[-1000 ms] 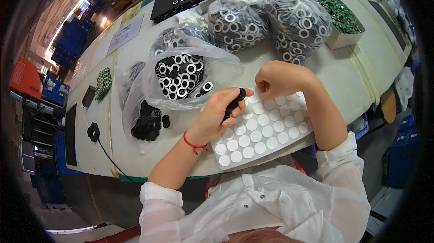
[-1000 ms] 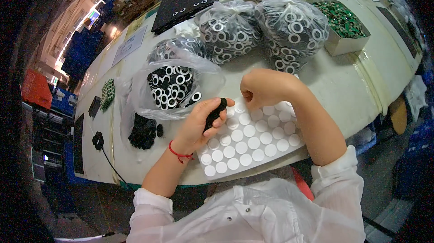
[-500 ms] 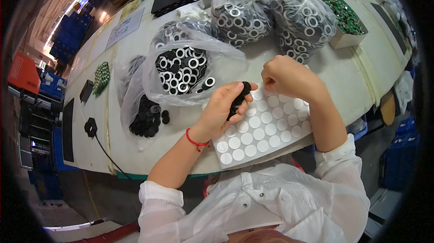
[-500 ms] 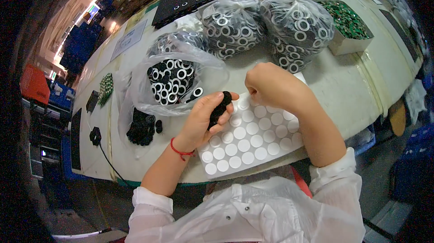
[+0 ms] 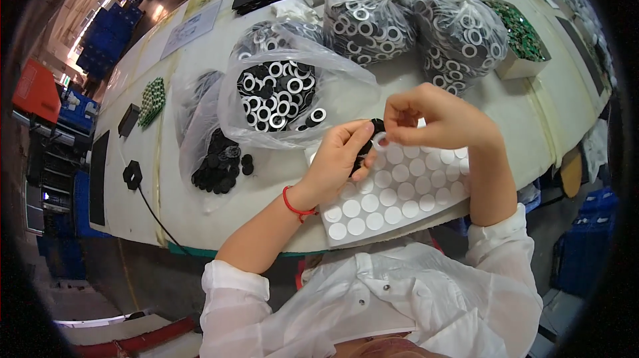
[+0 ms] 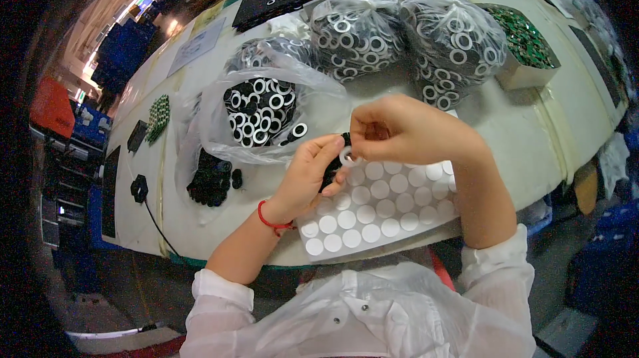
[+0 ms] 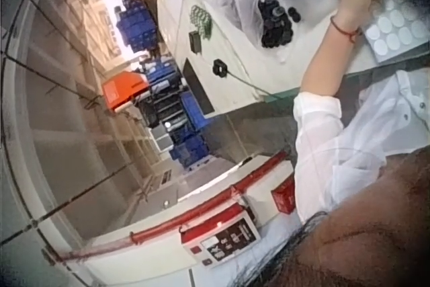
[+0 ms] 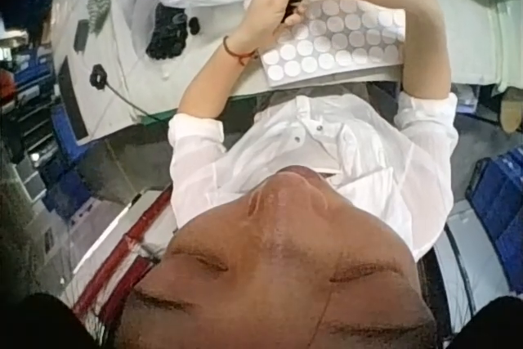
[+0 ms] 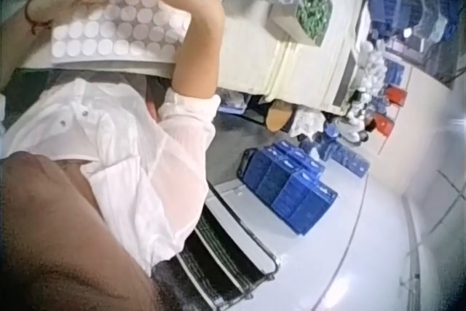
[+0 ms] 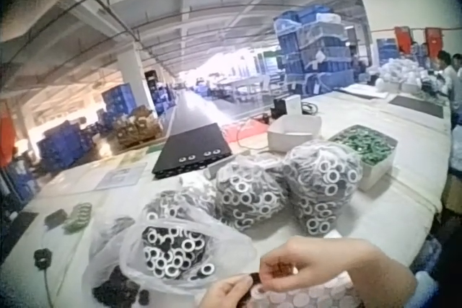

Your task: The person sorts circular components by hand, placing them into a grid-like tray.

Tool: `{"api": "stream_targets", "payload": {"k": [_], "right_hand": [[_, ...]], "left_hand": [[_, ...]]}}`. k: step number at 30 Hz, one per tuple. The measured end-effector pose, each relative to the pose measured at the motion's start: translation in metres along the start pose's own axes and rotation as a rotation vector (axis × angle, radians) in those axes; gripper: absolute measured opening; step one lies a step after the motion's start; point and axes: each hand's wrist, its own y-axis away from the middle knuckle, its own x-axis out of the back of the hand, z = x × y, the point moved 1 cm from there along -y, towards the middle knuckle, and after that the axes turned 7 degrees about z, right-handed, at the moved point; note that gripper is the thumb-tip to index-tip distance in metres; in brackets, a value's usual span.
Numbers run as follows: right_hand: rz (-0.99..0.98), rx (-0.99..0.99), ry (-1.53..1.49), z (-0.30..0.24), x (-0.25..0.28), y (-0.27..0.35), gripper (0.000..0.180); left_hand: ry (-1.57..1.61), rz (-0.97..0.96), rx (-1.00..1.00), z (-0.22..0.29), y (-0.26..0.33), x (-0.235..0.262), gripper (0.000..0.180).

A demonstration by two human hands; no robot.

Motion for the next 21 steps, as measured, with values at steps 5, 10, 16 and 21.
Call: {"api": "stream_targets", "payload": {"k": [5,10,16,21], "right_hand": [[0.074,-0.155,0.046,0.010,-0.004,-0.005,0.015],[0.093,-0.202,0.078,0.006,-0.008,-0.006,0.017],[0.100,-0.235,0.217,0.003,-0.006,-0.007,0.021],[0.157,-0.248,0.226,0.006,-0.009,-0.007,0.022]], "left_hand": [[0.010,0.060,-0.033,-0.002,0.001,-0.004,0.044],[-0.035,0.021,-0.047,-0.001,0.002,-0.004,0.043],[-0.120,0.033,-0.067,0.000,0.004,-0.006,0.027],[-0.190,0.012,-0.095,-0.002,0.003,-0.005,0.025]]}}
